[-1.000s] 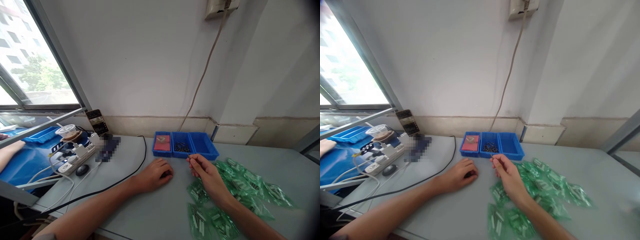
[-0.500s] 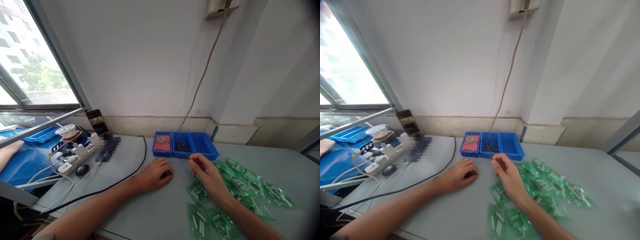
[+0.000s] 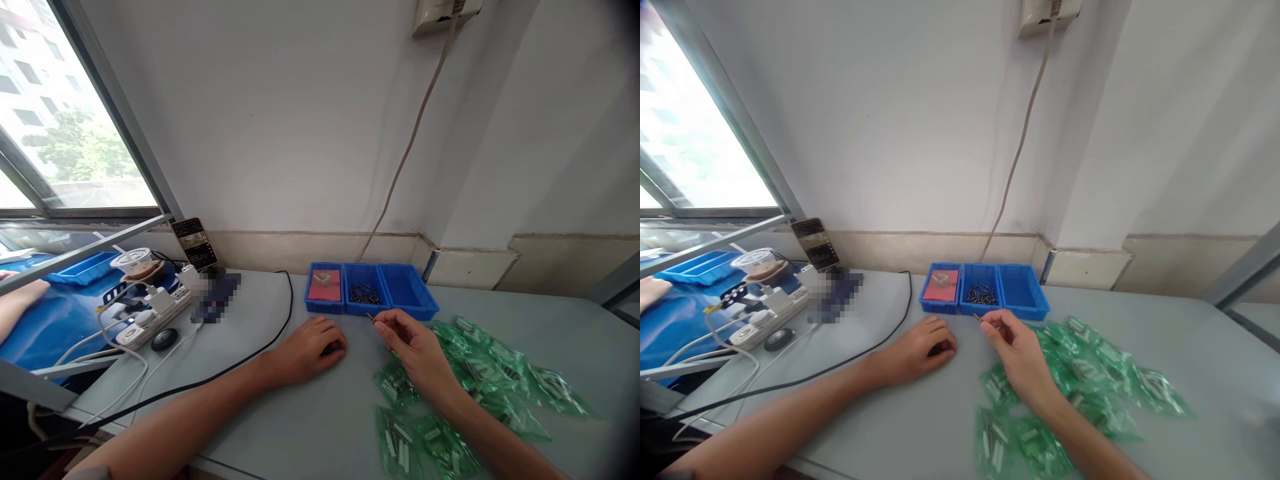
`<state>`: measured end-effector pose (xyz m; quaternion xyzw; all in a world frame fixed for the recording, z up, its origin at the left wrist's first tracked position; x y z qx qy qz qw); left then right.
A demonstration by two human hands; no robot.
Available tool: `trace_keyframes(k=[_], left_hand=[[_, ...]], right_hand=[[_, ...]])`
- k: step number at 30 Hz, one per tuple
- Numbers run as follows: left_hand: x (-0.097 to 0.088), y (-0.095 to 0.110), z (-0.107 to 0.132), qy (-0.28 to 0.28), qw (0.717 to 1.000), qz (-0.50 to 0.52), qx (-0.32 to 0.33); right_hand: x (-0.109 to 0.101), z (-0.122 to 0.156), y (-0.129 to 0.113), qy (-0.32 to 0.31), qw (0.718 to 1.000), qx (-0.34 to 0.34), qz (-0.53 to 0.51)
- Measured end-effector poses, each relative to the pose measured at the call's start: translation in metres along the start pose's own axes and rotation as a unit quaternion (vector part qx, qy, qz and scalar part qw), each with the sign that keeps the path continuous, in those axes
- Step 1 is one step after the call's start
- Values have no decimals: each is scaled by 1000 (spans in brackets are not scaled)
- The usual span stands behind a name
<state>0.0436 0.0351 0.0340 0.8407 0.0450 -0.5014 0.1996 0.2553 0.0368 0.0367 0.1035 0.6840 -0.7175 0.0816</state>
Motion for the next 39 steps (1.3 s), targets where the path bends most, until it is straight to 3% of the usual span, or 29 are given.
trace_keyframes(k=[12,25,39], left_hand=[[1,-1,1,-4,1000,-2,0],[1,-1,1,-1,1000,-4,-4],[2,-1,1,-5,1000,-5,-4]], right_hand=[[3,1,1,-23,998,34,-41],[-4,3,-5,42,999,-10,14],[-4,4,-6,45,998,-31,12]])
Point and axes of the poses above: each hand's wrist, its own z-axis away from the middle knuckle, its own x-axis out of the palm, y = z × x, the point moved 6 cm from there along -z, towards the middle knuckle, and after that the axes turned 15 degrees about x, right-handed, at the moved point
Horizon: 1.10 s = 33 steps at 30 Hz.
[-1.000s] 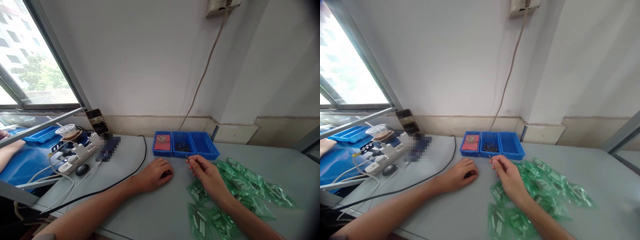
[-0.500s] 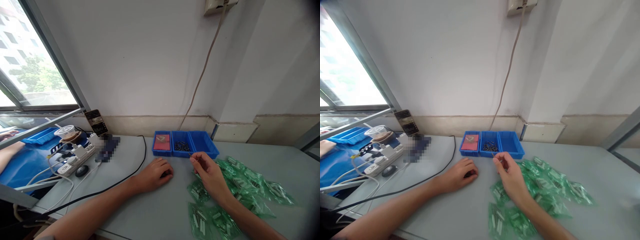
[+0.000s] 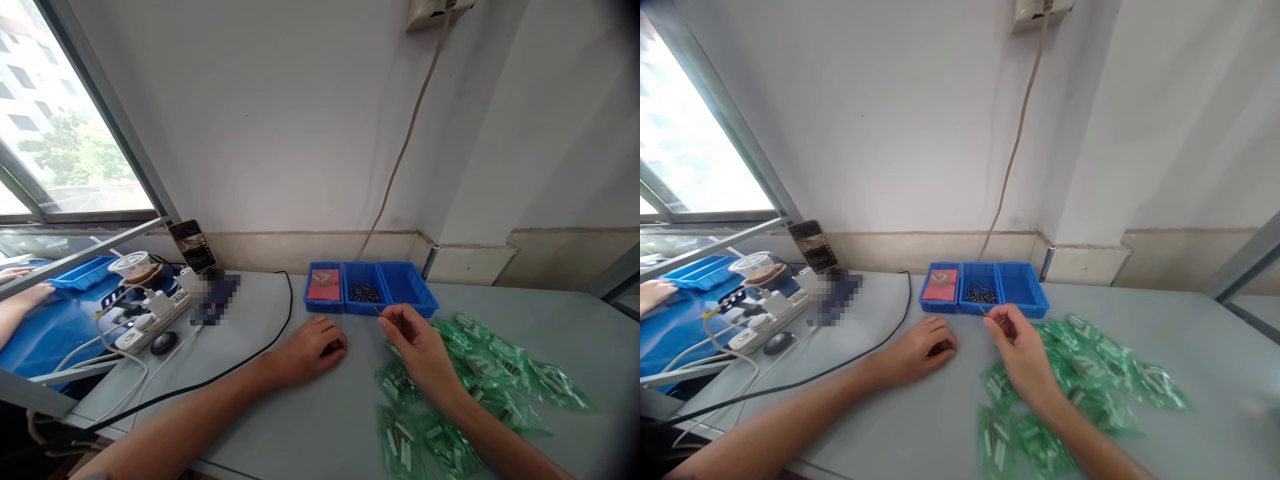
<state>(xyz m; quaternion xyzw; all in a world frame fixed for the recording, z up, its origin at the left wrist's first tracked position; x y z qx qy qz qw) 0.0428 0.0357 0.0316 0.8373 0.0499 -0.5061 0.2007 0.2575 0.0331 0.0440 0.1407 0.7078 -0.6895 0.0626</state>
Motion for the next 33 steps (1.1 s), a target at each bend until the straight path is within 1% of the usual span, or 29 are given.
trace_keyframes(k=[11,19,22,29,31,33], left_hand=[[1,-1,0,2,1000,1,-2],[0,0,0,-2,1000,1,0],[0,0,0,-1,1000,2,-1],[1,0,0,0,1000,3,-2],[0,0,-1,-2,1000,5,-3],[0,1,-1,-2,1000,10,-5]], right_hand=[[1,-1,0,-5,1000,4,-22],[-1,-2,-1,-5,1000,19,-13],[1,-1,0,-21,999,32,-32],[8,-1,5,-88,985,72,-130],[8,-1,5,-92,983,74,-139],[8,0,3,-82,988,64,-117]])
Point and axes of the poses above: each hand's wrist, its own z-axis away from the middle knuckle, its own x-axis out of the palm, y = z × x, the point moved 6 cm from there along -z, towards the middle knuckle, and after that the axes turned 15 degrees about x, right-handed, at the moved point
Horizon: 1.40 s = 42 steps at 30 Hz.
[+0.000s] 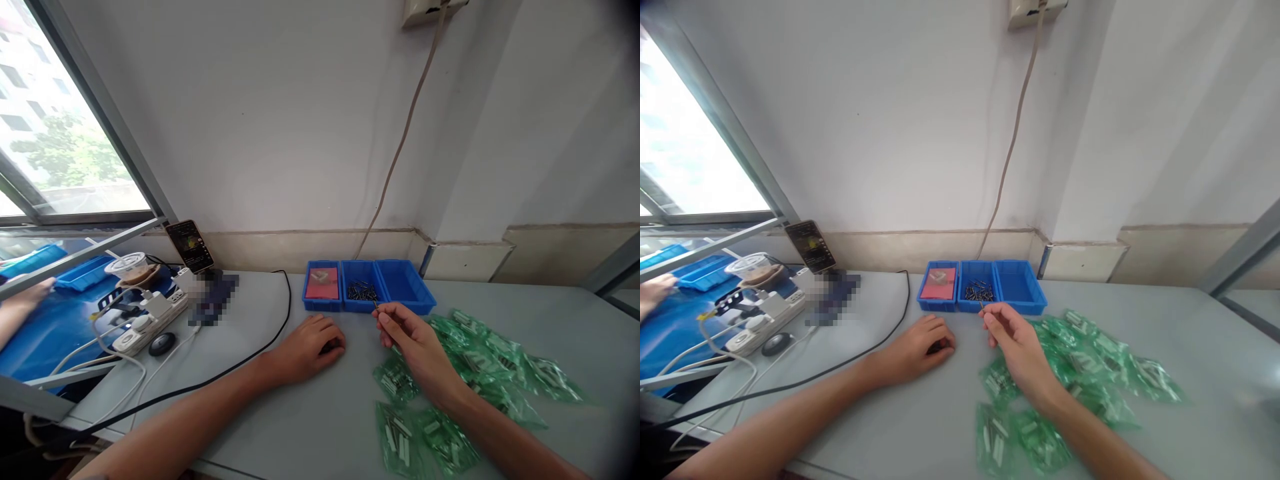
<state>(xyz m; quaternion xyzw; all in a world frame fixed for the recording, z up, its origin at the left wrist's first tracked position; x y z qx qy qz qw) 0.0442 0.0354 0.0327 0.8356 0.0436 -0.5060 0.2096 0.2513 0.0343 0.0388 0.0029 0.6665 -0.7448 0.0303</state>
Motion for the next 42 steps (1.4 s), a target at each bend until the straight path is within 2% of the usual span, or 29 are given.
trace_keyframes(k=[6,11,13,16,19,23,30,42], left_hand=[[0,0,1,5,1000,5,-11],[-1,-1,2,11,1000,-5,-18],[-1,-2,3,11,1000,-12,-23],[-1,-3,3,11,999,-20,-26],[0,-3,4,11,999,-21,-26],[0,-3,3,10,999,-18,-27],[-2,-1,2,6,1000,-10,-26],[0,-3,3,12,999,-30,-27]], right_hand=[[0,5,-6,53,990,-61,114],[-1,6,-7,63,987,-73,130],[1,5,-6,42,992,-57,103],[5,3,-3,-29,1000,0,-11],[9,2,4,-81,984,81,-139],[10,1,6,-95,972,102,-192],[6,1,6,-60,993,57,-83],[4,-2,1,-30,999,8,18]])
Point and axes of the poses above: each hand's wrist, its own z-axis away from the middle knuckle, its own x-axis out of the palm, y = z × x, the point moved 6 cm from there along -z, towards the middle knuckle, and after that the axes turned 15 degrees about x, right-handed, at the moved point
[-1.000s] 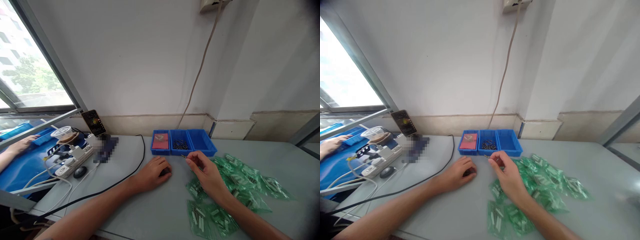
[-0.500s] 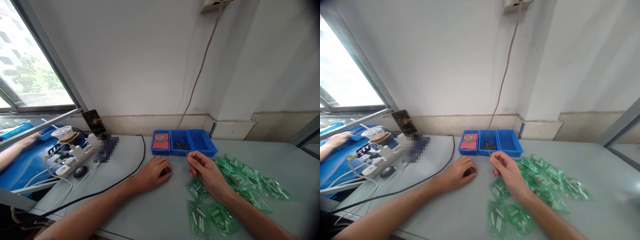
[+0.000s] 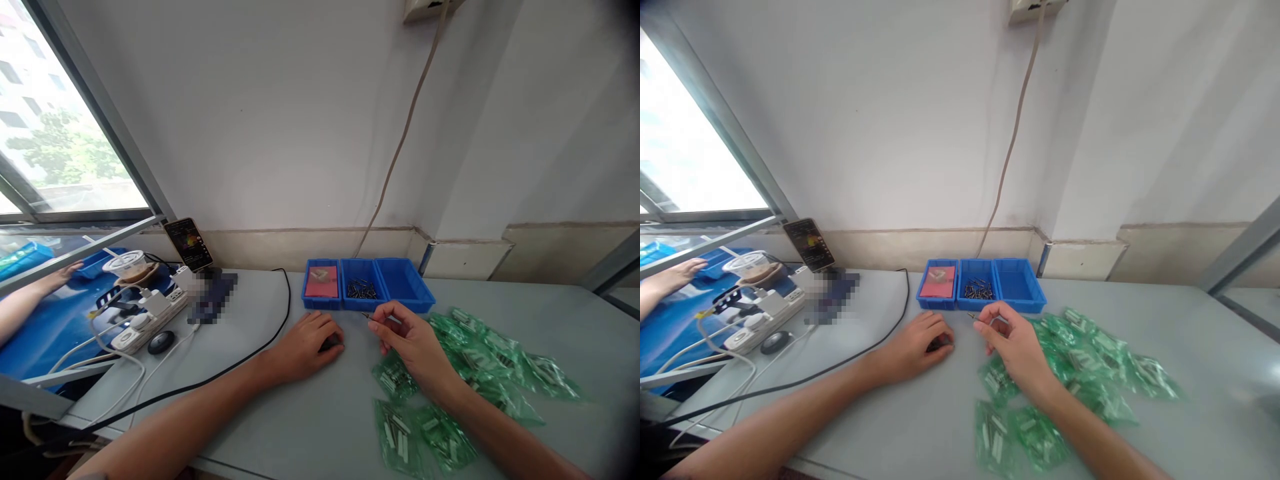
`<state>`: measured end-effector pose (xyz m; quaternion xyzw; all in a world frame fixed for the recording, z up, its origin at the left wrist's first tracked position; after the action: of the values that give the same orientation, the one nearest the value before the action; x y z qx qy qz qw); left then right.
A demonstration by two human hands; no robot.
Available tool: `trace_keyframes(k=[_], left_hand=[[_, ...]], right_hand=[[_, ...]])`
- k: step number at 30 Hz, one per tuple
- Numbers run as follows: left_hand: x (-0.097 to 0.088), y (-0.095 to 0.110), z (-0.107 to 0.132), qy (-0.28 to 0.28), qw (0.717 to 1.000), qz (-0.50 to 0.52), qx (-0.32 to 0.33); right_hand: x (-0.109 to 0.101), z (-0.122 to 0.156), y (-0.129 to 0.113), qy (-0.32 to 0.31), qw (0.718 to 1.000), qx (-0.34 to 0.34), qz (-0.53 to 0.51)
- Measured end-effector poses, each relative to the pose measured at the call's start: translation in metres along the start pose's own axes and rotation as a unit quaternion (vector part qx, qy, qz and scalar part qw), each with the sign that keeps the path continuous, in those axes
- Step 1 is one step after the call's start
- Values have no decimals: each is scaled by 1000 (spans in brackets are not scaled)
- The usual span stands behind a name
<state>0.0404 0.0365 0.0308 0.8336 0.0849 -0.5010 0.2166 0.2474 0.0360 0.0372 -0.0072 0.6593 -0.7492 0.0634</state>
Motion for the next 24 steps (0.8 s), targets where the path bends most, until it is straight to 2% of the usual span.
trace_keyframes(k=[5,10,13,24], left_hand=[[0,-3,1,6,999,-27,-29],[2,-6,1,6,998,-37,-42],[4,-6,1,2,998,-38,-39],[7,-5,0,3,1000,22,-14]], right_hand=[[-1,1,-1,19,1000,4,6],[-2,-2,7,17,995,57,-82],[-4,-4,11,37,989,74,-122],[-9,-10,8,60,989,69,-118]])
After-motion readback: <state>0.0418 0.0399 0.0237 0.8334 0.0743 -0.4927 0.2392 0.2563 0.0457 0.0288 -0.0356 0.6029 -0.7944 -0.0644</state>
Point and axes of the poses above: each hand's wrist, its own z-axis away from the middle knuckle, its own x-axis out of the palm, y = z × x, the point moved 6 cm from there along -z, towards the middle knuckle, and after that the axes turned 15 degrees about x, right-handed, at the moved point
